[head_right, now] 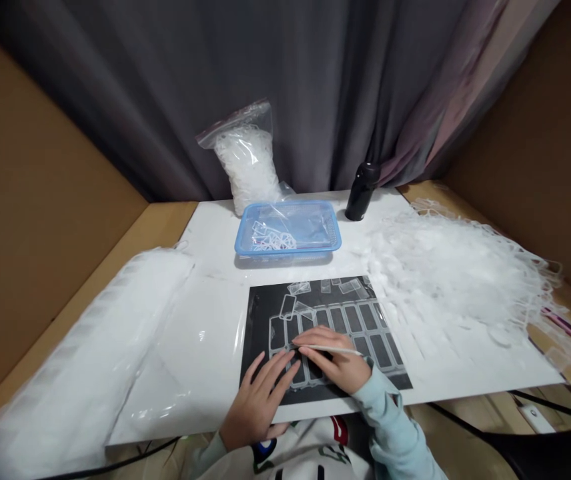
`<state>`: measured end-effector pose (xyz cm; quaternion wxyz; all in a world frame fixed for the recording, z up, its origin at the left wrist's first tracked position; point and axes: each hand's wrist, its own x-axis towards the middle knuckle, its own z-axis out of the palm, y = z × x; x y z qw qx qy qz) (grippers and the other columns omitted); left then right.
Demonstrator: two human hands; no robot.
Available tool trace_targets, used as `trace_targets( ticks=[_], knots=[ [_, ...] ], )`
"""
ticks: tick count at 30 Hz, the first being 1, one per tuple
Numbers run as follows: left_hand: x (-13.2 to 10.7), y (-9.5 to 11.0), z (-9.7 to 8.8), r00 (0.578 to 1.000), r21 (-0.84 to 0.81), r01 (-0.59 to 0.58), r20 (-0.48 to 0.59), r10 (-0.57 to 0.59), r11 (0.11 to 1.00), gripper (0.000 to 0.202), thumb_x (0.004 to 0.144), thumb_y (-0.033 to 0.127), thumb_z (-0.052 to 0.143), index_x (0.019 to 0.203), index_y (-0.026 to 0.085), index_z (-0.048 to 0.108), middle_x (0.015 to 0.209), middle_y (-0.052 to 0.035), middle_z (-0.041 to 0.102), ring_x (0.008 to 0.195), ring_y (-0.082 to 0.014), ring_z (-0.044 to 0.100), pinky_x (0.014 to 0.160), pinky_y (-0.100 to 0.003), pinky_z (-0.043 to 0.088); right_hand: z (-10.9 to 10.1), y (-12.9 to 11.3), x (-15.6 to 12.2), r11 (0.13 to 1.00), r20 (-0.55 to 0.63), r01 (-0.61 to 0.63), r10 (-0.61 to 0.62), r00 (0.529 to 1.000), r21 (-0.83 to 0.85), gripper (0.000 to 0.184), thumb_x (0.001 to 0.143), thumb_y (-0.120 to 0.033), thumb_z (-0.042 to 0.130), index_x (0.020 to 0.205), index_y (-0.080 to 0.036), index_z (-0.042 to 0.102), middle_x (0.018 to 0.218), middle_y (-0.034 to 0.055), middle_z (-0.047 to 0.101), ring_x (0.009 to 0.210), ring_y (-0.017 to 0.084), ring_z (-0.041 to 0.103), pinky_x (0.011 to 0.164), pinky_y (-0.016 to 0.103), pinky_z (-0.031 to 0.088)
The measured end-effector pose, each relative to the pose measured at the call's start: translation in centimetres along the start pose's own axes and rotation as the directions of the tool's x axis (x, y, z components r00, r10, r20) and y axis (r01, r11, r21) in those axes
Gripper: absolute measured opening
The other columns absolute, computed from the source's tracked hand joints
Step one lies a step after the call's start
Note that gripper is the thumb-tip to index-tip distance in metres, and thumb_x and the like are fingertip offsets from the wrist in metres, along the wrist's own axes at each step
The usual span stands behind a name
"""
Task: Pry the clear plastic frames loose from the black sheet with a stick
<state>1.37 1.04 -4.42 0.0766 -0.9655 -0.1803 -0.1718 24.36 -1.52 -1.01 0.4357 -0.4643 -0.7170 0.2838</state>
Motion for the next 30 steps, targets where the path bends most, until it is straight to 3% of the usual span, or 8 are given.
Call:
trace_targets(
  ticks=[9,21,27,30],
  knots=[
    [1.2,0.5,-0.6,0.996,0.001,0.066,-0.056,-0.066,0.998,0.064,0.080,0.054,0.051,0.128,0.013,0.058,0.132,-0.0094,0.058,0.122,-0.0218,0.046,0.103,-0.036,0.025,0.2,0.7,0.1,0.998,0.032,0.058,-0.056,0.998,-0.038,0.024,0.098,-0.024,0.050,0.112,-0.017,0.069,0.109,0.0095,0.070,0.105,0.018,0.063,0.092,0.034,0.052],
    [1.0,0.7,-0.1,0.991,-0.019,0.129,-0.027,-0.129,0.991,0.071,0.074,0.060,0.056,0.130,0.017,0.056,0.126,-0.0110,0.061,0.114,-0.0243,0.051,0.096,-0.037,0.024,1.1,1.2,0.0,0.959,0.121,0.133,-0.105,0.987,-0.251,0.029,0.101,-0.029,0.042,0.114,-0.018,0.066,0.107,0.0086,0.070,0.099,0.018,0.060,0.087,0.031,0.051],
    [0.9,1.0,-0.3,0.985,-0.026,0.171,0.037,-0.170,0.985,0.068,0.075,0.056,0.057,0.132,0.020,0.054,0.132,-0.0089,0.058,0.115,-0.0236,0.051,0.093,-0.037,0.025,0.3,0.8,1.2,0.946,0.043,0.204,-0.199,0.979,-0.253,0.034,0.102,-0.027,0.035,0.114,-0.013,0.063,0.107,0.0137,0.067,0.102,0.020,0.056,0.089,0.034,0.051],
    [0.9,0.9,-0.4,0.985,-0.019,0.164,0.061,-0.163,0.986,0.070,0.075,0.057,0.058,0.134,0.020,0.053,0.134,-0.0082,0.056,0.116,-0.0241,0.051,0.094,-0.037,0.025,-0.4,0.4,1.6,0.965,0.005,0.166,-0.168,0.986,-0.205,0.028,0.101,-0.023,0.040,0.113,-0.014,0.064,0.101,0.0109,0.069,0.097,0.018,0.059,0.085,0.031,0.052]
  ],
)
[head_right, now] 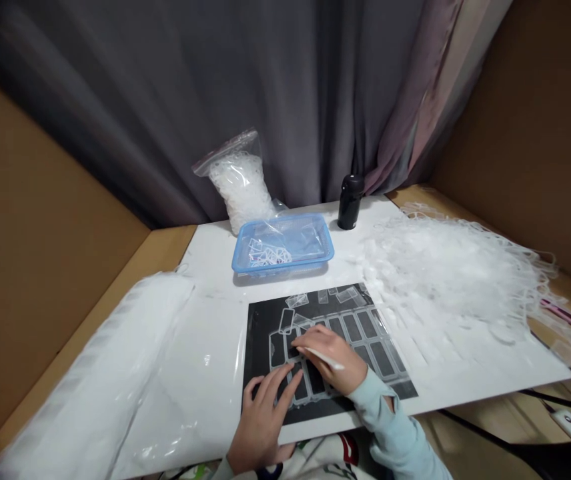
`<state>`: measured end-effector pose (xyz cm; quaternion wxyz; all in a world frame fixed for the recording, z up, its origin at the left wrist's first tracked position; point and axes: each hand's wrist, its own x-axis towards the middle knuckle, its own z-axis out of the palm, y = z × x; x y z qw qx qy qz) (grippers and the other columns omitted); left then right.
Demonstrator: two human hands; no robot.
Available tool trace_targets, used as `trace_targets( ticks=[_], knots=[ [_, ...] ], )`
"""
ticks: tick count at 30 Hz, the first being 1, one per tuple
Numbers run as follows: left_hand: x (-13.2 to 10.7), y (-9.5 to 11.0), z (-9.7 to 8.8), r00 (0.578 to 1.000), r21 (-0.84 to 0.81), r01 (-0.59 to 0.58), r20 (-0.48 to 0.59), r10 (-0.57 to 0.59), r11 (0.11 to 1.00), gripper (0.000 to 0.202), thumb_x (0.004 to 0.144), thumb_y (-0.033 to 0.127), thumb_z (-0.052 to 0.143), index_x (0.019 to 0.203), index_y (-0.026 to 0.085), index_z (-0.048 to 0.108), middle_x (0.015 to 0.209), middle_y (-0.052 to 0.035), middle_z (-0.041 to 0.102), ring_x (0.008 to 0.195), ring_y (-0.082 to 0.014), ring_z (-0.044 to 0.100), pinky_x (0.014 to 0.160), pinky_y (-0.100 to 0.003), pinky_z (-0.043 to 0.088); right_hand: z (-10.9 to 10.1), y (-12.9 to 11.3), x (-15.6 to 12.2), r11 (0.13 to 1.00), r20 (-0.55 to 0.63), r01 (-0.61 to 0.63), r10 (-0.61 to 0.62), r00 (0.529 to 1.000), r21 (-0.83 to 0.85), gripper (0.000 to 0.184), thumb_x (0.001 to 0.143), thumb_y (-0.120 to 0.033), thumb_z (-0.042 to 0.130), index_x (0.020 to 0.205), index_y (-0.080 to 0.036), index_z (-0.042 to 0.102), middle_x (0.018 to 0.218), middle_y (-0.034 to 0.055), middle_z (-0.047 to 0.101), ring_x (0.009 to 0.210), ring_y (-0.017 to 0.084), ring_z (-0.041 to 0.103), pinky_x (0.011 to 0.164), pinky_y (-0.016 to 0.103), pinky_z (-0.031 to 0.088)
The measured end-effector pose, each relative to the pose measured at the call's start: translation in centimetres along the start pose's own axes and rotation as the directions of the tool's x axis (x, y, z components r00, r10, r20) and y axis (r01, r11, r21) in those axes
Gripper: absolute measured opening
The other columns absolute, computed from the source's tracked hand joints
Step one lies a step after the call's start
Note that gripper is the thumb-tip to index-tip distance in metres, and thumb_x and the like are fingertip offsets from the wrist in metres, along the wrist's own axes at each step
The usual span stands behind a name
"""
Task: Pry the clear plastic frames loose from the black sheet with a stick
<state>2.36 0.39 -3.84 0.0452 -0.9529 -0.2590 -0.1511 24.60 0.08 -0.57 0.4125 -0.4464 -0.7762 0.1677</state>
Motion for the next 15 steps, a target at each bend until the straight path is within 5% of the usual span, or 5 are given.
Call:
trace_targets(
  ticks=[7,15],
  knots=[
    [0.1,-0.5,-0.1,0.987,0.031,-0.090,-0.134,0.093,0.995,0.062,0.078,0.053,0.054,0.127,0.015,0.059,0.130,-0.0110,0.059,0.123,-0.0243,0.046,0.101,-0.038,0.024,0.1,0.2,-0.6,0.987,0.055,-0.115,0.109,0.993,0.116,0.027,0.098,-0.028,0.051,0.115,-0.017,0.068,0.105,0.0075,0.072,0.095,0.016,0.067,0.087,0.027,0.053],
    [0.3,-0.4,-0.3,0.978,0.038,-0.108,-0.174,0.113,0.993,0.055,0.078,0.043,0.051,0.124,0.013,0.061,0.127,-0.0105,0.061,0.131,-0.0232,0.039,0.107,-0.038,0.020,0.3,1.1,-1.4,0.969,0.071,-0.069,0.053,0.996,0.239,0.023,0.094,-0.023,0.058,0.111,-0.016,0.071,0.102,0.0075,0.073,0.101,0.016,0.067,0.091,0.028,0.053]
  ],
)
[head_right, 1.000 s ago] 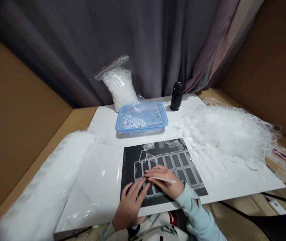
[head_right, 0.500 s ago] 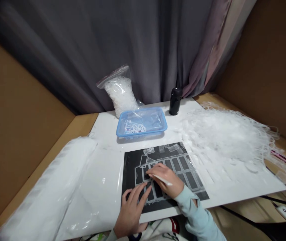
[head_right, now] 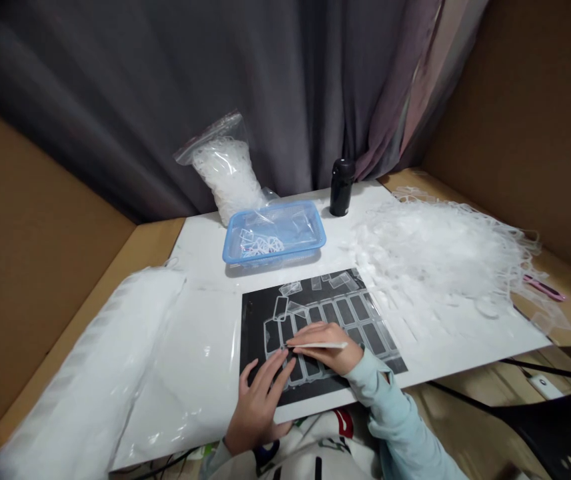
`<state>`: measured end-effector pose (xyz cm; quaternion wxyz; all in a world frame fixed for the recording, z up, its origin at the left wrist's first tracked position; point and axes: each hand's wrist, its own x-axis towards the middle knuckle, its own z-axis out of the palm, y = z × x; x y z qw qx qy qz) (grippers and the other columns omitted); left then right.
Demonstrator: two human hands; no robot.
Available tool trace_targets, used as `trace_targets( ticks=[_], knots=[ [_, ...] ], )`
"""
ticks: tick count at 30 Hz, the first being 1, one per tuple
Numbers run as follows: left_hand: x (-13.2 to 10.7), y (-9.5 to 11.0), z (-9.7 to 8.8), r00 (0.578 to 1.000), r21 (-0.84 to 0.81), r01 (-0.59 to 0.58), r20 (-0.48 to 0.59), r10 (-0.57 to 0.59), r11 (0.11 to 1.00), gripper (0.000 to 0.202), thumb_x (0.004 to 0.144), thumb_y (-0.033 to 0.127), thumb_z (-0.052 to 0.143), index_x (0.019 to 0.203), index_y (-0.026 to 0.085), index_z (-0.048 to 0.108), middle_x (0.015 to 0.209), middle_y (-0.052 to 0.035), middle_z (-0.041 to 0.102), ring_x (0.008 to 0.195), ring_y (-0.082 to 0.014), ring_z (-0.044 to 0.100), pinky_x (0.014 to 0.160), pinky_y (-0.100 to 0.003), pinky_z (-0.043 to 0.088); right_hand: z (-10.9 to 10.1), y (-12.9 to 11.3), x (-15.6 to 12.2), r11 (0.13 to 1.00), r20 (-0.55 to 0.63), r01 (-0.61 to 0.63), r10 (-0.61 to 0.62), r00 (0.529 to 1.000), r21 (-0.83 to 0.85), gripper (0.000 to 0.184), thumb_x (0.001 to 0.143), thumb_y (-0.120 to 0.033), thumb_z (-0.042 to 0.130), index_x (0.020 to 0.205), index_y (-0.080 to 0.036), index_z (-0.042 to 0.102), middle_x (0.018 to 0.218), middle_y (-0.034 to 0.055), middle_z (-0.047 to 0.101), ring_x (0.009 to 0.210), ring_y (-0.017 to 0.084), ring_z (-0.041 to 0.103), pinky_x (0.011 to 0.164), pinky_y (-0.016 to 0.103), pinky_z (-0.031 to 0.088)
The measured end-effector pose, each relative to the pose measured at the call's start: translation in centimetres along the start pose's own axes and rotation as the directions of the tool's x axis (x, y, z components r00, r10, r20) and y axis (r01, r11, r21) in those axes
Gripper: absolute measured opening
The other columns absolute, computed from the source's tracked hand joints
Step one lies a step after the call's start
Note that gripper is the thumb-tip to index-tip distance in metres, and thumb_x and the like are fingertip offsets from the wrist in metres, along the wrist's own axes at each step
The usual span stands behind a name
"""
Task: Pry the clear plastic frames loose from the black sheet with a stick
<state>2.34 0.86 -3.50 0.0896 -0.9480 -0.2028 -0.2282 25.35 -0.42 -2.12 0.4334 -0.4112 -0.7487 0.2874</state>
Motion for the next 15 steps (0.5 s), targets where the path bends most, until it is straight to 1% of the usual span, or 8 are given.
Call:
trace_targets(
  ticks=[6,11,15],
  knots=[
    [-0.07,-0.04,0.06,1.000,-0.016,0.005,0.007,-0.005,1.000,0.056,0.077,0.043,0.052,0.124,0.013,0.061,0.128,-0.0107,0.060,0.125,-0.0213,0.045,0.107,-0.038,0.021,-0.14,0.10,-0.22,1.000,-0.007,-0.005,0.006,1.000,0.013,0.021,0.093,-0.020,0.059,0.110,-0.017,0.071,0.102,0.0065,0.073,0.101,0.015,0.067,0.091,0.027,0.053],
    [-0.26,-0.04,0.06,0.999,-0.001,0.004,0.051,-0.004,1.000,0.062,0.075,0.048,0.056,0.127,0.015,0.060,0.130,-0.0105,0.059,0.129,-0.0263,0.043,0.105,-0.039,0.024,-0.17,-0.01,-0.16,0.999,-0.017,0.011,-0.011,1.000,0.033,0.022,0.093,-0.020,0.059,0.111,-0.017,0.071,0.103,0.0065,0.073,0.101,0.015,0.067,0.091,0.027,0.053],
    [-0.27,-0.14,-0.08,0.999,-0.005,0.005,0.033,-0.005,1.000,0.060,0.075,0.047,0.055,0.126,0.014,0.060,0.129,-0.0110,0.059,0.126,-0.0246,0.045,0.104,-0.038,0.024,-0.09,-0.13,-0.09,1.000,0.002,0.022,-0.022,1.000,0.011,0.023,0.094,-0.023,0.058,0.112,-0.016,0.070,0.103,0.0075,0.072,0.101,0.016,0.066,0.090,0.028,0.052]
  ],
)
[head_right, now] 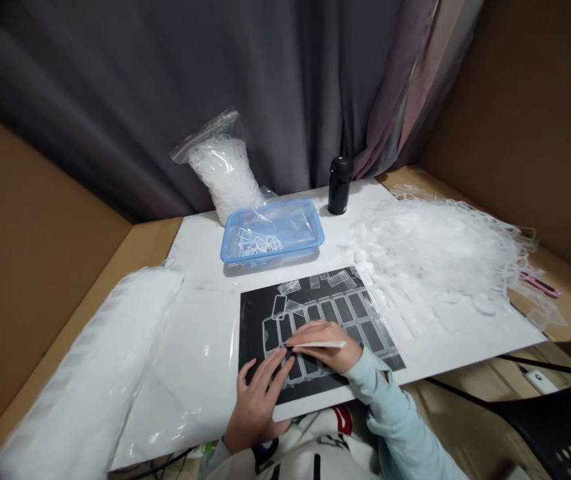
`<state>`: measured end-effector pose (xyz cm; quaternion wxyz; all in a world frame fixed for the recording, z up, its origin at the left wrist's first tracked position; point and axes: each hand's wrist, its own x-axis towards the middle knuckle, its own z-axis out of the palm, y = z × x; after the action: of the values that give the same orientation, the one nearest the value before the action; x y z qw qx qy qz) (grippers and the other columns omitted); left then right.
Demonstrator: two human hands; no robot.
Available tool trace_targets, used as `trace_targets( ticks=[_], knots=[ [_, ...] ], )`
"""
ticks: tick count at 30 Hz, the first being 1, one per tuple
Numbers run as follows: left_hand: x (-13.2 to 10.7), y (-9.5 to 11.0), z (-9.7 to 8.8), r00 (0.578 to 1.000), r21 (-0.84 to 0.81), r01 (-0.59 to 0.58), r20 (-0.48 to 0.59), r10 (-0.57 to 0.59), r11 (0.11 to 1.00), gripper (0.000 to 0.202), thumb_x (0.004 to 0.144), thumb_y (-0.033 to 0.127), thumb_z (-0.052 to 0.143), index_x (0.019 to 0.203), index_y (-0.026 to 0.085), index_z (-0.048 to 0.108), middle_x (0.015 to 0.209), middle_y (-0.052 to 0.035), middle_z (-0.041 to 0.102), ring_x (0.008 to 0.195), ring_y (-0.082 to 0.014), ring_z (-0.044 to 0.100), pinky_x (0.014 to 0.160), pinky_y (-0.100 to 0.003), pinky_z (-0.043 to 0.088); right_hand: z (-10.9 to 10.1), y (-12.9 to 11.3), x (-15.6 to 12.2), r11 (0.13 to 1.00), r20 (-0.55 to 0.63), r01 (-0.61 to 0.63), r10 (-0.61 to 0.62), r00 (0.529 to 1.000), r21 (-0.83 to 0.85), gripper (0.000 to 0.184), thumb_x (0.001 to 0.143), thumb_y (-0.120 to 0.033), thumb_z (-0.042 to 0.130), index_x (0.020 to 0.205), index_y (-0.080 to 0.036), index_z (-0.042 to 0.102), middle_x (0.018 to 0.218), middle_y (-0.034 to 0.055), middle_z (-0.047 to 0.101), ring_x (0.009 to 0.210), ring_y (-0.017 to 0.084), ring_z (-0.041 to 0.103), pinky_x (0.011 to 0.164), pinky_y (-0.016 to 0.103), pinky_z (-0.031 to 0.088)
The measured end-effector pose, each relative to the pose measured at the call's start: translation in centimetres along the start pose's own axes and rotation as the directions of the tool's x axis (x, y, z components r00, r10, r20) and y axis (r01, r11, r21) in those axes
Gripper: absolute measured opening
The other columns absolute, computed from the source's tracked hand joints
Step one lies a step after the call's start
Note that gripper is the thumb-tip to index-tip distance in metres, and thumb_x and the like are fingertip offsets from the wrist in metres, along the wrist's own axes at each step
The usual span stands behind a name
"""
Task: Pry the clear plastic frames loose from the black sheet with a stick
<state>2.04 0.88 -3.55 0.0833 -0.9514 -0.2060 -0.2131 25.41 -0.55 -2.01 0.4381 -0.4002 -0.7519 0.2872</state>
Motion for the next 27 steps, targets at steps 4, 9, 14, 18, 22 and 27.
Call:
trace_targets(
  ticks=[4,9,14,18,22,27],
  knots=[
    [0.0,0.1,0.2,1.000,-0.003,0.002,0.012,-0.002,1.000,0.062,0.074,0.048,0.056,0.127,0.015,0.059,0.129,-0.0107,0.059,0.127,-0.0258,0.044,0.103,-0.038,0.024,0.2,0.0,-0.1,0.999,0.013,-0.005,0.006,1.000,-0.033,0.023,0.095,-0.025,0.057,0.111,-0.017,0.070,0.102,0.0065,0.072,0.101,0.015,0.066,0.089,0.028,0.051],
    [-0.1,0.4,0.8,0.997,-0.031,0.052,-0.054,-0.053,0.998,0.059,0.074,0.046,0.055,0.123,0.015,0.062,0.126,-0.0113,0.062,0.124,-0.0263,0.047,0.101,-0.040,0.024,0.2,-0.1,0.1,0.995,0.023,-0.022,0.024,0.999,-0.095,0.024,0.097,-0.029,0.054,0.110,-0.017,0.070,0.101,0.0066,0.072,0.098,0.016,0.066,0.088,0.029,0.050],
    [-0.2,0.7,1.0,0.997,-0.031,0.066,-0.038,-0.067,0.997,0.060,0.074,0.046,0.055,0.125,0.016,0.061,0.128,-0.0112,0.060,0.125,-0.0261,0.045,0.099,-0.040,0.024,-0.4,-0.6,0.7,0.996,0.062,-0.006,0.012,0.998,-0.086,0.026,0.099,-0.029,0.049,0.108,-0.016,0.069,0.098,0.0075,0.072,0.096,0.015,0.065,0.087,0.028,0.051],
    [-0.5,0.8,1.2,0.993,-0.048,0.116,-0.012,-0.117,0.992,0.061,0.072,0.050,0.057,0.126,0.019,0.061,0.127,-0.0106,0.060,0.125,-0.0280,0.045,0.099,-0.040,0.023,-0.1,-0.6,0.4,0.971,0.120,0.003,0.027,0.992,-0.237,0.030,0.101,-0.031,0.043,0.107,-0.016,0.069,0.103,0.0094,0.071,0.104,0.018,0.062,0.092,0.032,0.051],
    [-0.5,0.9,1.3,0.991,-0.064,0.133,-0.015,-0.135,0.989,0.059,0.072,0.049,0.058,0.123,0.020,0.062,0.124,-0.0105,0.062,0.118,-0.0268,0.050,0.096,-0.040,0.024,1.1,-0.1,-0.5,0.852,0.146,0.122,-0.054,0.988,-0.509,0.030,0.100,-0.028,0.042,0.112,-0.018,0.067,0.118,0.0117,0.066,0.114,0.024,0.058,0.094,0.041,0.050],
    [-0.4,0.9,1.4,0.988,-0.108,0.142,-0.043,-0.148,0.984,0.058,0.073,0.051,0.058,0.121,0.019,0.062,0.124,-0.0117,0.062,0.112,-0.0246,0.055,0.093,-0.040,0.025,1.9,0.3,-0.3,0.711,0.161,0.297,-0.255,0.954,-0.637,0.024,0.099,-0.020,0.044,0.107,-0.016,0.067,0.115,0.0109,0.067,0.109,0.022,0.060,0.091,0.039,0.052]
  ],
)
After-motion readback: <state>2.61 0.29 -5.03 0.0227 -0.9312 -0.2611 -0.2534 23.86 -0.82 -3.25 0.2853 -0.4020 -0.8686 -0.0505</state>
